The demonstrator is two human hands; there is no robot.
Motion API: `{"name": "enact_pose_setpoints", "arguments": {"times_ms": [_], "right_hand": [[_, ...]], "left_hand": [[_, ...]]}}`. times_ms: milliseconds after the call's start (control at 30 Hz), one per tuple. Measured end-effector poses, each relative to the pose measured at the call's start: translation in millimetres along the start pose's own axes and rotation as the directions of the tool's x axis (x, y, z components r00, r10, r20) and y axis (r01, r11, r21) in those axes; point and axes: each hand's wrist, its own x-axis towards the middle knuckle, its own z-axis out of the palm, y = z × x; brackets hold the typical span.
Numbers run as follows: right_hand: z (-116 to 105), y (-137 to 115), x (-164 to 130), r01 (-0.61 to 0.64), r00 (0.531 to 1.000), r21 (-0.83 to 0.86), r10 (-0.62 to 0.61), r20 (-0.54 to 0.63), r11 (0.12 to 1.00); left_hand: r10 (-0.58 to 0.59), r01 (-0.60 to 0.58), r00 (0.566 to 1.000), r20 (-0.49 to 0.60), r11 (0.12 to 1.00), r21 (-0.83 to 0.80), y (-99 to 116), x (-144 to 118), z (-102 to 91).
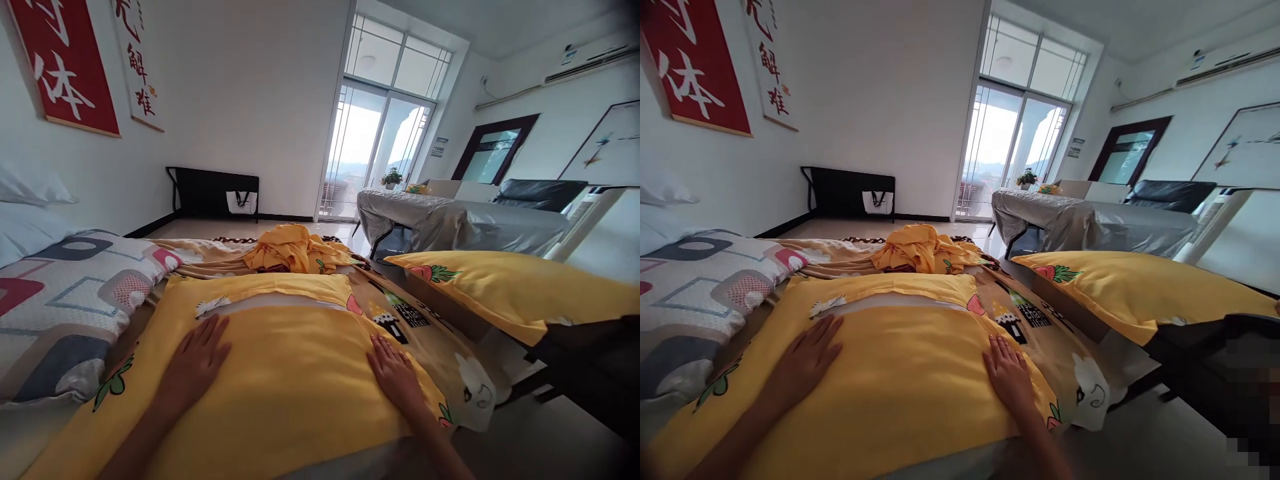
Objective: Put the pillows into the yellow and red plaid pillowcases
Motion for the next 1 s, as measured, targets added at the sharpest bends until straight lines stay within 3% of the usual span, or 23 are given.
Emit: {"name": "enact_pose_setpoints", "arguments": {"times_ms": [133, 267, 467, 633, 767, 867, 933, 1000], "right_hand": [[4, 16, -17, -0.009, 0.998, -0.009, 0.009, -0.065, 1.000], [20, 37, -33, -0.113, 0.982, 0.056, 0.120, -0.144, 0.992], [47, 57, -59, -0.115, 0.931, 0.171, 0.167, -0.325, 0.978], [47, 64, -73, -0.204, 0.875, 0.256, 0.293, -0.384, 0.945], [37, 73, -70, -0.389, 0.798, 0.468, 0.544, -0.260, 0.794], [24, 77, -65, -0.505, 0.697, 0.684, 0.716, -0.037, 0.527], [13, 75, -62, -0.524, 0.705, 0.763, 0.695, 0.141, 0.378], [1, 69, -59, -0.524, 0.761, 0.802, 0.581, 0.289, 0.288]], "left_hand": [[-0.004, 0.004, 1.000, -0.004, 1.000, -0.001, -8, -10, 0.2], [-0.018, 0.018, 1.000, -0.024, 1.000, 0.007, -19, -24, 1.8], [-0.010, 0.011, 0.994, -0.112, 1.000, 0.013, -25, -37, 5.1], [-0.034, 0.034, 0.996, -0.088, 0.999, -0.005, -22, -36, 1.9], [-0.056, 0.055, 0.996, -0.076, 0.998, -0.015, -19, -35, -0.1], [-0.053, 0.052, 0.995, -0.082, 0.999, -0.014, -21, -34, 3.3], [-0.035, 0.035, 0.994, -0.103, 0.999, -0.006, -24, -33, 6.7], [-0.011, 0.012, 0.992, -0.123, 1.000, 0.012, -26, -32, 9.6]]}}
